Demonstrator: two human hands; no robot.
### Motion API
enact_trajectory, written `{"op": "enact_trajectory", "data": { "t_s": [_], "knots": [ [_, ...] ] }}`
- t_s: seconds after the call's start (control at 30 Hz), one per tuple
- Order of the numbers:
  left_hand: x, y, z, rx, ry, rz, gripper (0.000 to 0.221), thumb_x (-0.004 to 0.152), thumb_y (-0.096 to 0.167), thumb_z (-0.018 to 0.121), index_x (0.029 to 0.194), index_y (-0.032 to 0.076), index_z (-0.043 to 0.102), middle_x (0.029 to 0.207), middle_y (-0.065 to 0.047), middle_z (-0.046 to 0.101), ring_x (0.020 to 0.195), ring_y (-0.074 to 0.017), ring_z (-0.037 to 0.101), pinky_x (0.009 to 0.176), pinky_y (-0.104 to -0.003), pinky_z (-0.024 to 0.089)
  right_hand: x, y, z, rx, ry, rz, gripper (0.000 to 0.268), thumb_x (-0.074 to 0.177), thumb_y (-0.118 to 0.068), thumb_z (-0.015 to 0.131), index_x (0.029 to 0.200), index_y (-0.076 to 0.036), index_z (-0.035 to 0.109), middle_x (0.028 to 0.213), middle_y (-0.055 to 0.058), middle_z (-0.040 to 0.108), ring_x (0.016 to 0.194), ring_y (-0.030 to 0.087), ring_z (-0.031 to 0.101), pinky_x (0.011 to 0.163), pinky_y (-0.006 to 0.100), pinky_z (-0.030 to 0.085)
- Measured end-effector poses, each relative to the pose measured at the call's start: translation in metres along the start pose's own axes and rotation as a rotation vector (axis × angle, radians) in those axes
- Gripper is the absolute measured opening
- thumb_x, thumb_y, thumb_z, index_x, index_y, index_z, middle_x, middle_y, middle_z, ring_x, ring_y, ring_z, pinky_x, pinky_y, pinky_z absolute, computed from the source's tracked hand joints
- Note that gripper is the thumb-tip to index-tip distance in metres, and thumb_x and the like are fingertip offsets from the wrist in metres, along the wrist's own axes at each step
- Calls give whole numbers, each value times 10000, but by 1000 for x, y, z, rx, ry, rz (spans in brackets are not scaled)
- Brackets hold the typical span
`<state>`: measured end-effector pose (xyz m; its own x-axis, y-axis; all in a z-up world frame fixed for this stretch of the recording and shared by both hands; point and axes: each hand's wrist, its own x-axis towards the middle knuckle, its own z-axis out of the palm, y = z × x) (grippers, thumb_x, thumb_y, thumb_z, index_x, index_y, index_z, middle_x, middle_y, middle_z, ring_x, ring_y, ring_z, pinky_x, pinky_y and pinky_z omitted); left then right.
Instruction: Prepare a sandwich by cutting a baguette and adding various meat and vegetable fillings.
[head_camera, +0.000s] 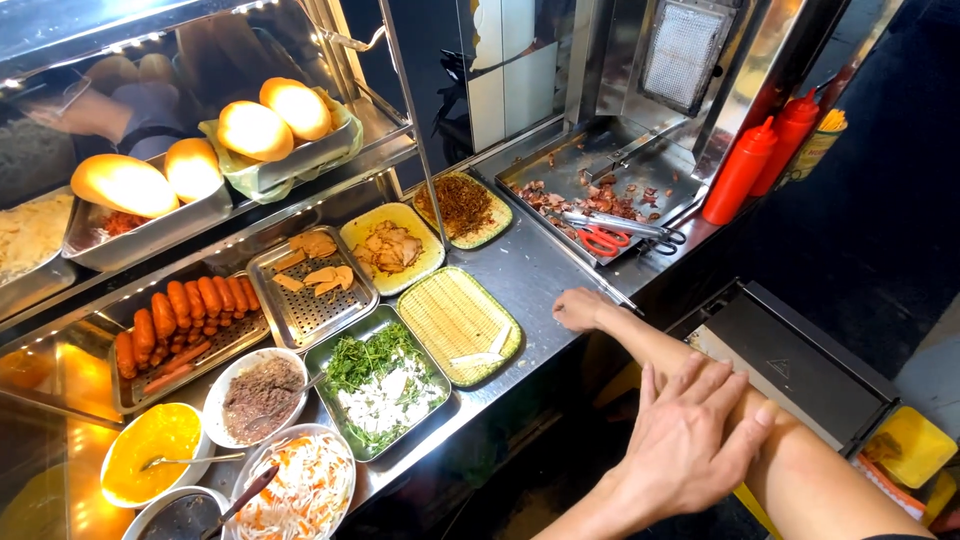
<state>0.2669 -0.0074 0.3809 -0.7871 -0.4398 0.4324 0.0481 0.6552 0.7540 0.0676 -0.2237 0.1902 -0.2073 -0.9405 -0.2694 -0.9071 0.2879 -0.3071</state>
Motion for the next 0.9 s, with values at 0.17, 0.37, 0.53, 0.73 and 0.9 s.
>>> {"op": "enact_trajectory", "data": {
  "t_s": [0.17, 0.37, 0.53, 0.73, 0.9],
  "knots": [
    [-6, 12, -16, -84, -92, -29, 644, 1087, 491, 407, 1419, -25, 600, 1529, -212, 558, 1524, -450, 397, 1179, -786, 134, -13, -26, -5, -33, -13, 36, 302, 901, -383, 623, 1153, -319, 778, 1200, 44, 740, 1139, 321, 686, 1025, 467, 519],
    [-12, 9, -31, -187, -167, 34, 573, 1117, 488, 372, 1398, 72, 649, 1499, -160, 610, 1511, -441, 427, 1201, -794, 112, -15, -36, 0, -29, -75, 18, 325, 891, -352, 634, 1178, -267, 763, 1210, 87, 731, 1161, 328, 672, 1033, 461, 511],
    [-6, -2, -38, -99, -119, 21, 527, 1102, 450, 370, 1360, 96, 664, 1474, -137, 623, 1486, -382, 460, 1170, -799, 81, -12, -41, 1, -37, -83, 14, 339, 906, -333, 617, 1204, -253, 755, 1235, 105, 725, 1177, 344, 666, 1036, 461, 517],
    [1, -34, -49, 48, -15, -141, 516, 1044, 413, 380, 1290, 81, 689, 1407, -125, 648, 1389, -336, 546, 1196, -767, 109, -12, -42, -2, -39, -83, 33, 345, 914, -324, 617, 1233, -282, 740, 1262, 94, 706, 1188, 354, 655, 1067, 484, 476],
    [-15, -97, -42, 214, 93, -284, 567, 1048, 431, 515, 1359, -33, 612, 1418, -236, 572, 1376, -407, 457, 1138, -706, 108, -9, -9, -7, -49, -9, 27, 326, 913, -381, 628, 1205, -296, 746, 1220, 83, 723, 1163, 329, 667, 1036, 465, 508]
  ]
}}
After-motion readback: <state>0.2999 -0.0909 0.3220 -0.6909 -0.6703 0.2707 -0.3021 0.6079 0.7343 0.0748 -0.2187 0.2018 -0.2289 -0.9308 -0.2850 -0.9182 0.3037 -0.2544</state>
